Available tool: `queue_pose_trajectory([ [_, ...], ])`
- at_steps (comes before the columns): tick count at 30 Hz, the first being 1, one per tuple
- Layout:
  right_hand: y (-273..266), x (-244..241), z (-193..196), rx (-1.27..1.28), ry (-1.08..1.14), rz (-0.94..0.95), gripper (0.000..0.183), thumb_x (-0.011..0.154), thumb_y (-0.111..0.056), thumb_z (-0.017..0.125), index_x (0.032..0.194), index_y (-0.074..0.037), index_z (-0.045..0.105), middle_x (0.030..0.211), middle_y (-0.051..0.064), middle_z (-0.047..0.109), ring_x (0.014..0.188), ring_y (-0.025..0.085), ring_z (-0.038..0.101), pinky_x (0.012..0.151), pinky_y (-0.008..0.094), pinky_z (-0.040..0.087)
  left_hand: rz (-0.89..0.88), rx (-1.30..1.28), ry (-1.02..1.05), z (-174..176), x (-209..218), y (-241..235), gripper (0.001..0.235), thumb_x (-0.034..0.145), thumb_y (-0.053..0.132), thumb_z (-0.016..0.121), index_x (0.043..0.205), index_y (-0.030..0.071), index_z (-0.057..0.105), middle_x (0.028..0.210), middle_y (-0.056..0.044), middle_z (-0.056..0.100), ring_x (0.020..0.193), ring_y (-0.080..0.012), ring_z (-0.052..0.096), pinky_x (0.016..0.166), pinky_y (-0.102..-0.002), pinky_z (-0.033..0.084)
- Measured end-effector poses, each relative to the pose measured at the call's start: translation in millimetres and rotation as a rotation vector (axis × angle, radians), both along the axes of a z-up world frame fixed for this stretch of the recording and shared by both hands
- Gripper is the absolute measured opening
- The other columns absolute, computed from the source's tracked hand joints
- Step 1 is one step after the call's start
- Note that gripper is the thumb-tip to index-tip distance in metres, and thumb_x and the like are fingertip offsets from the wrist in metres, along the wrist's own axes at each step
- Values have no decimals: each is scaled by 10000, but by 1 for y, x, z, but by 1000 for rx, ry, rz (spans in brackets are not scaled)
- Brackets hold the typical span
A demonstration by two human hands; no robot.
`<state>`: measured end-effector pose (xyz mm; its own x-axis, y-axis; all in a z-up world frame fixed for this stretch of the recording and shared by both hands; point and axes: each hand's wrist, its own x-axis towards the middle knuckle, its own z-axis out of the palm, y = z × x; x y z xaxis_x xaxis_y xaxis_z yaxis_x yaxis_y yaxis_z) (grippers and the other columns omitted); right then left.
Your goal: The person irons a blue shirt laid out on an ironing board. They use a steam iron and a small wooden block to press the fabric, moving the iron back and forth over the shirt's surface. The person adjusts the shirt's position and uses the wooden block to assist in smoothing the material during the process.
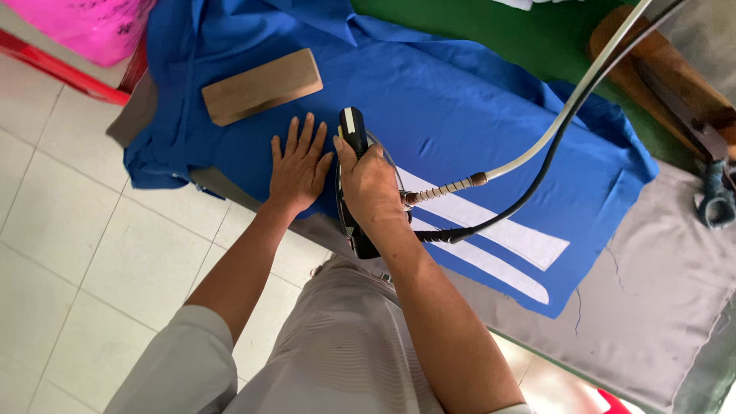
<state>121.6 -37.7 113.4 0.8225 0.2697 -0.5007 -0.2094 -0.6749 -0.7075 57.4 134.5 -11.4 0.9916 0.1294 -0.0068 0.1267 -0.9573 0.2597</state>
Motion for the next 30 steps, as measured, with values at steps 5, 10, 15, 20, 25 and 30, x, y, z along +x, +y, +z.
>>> queue_pose_trajectory([
  [5,-22,12,20,-123,79,-137,685,993,-690,467,1142,-31,583,1135,283,716,1171,451,666,1016,542,544,21,-49,207,35,12,-5,617,1126,493,312,1670,204,273,1758,-89,95,1602,-364,53,1216,-689,45],
  [10,-71,18,-35,-561,-478,-95,585,1066,-650,476,960,-90,609,777,137,638,761,341,705,637,458,573,-233,-12,33,12,43,-5,586,1125,462,347,1642,188,314,1743,-105,141,1601,-357,63,1214,-655,51],
  [15,-81,18,23,-231,5,-411,737,1028,-750,423,982,-33,590,700,177,701,664,373,739,749,520,598,-507,-12,-30,11,63,0,619,1119,510,329,1679,273,210,1758,-26,79,1612,-302,28,1238,-605,-14],
  [20,-57,15,64,-191,-12,-470,710,1041,-723,404,804,-83,600,503,95,635,555,297,725,712,454,595,-502,-56,186,26,68,10,638,1113,535,311,1677,249,225,1761,-39,40,1609,-325,5,1246,-623,-9],
  [25,-39,8,68,-201,12,-454,708,1041,-707,390,825,-69,610,511,119,633,592,332,726,743,467,580,-521,-85,264,26,71,13,638,1118,530,272,1685,265,152,1759,-41,-34,1607,-328,-50,1245,-640,-28],
  [30,-26,8,59,-166,14,-464,678,1038,-679,417,856,-51,595,515,107,627,472,284,678,637,414,588,-537,-105,259,24,70,16,640,1121,532,271,1685,254,152,1759,-58,-29,1607,-339,-56,1243,-648,-34],
])
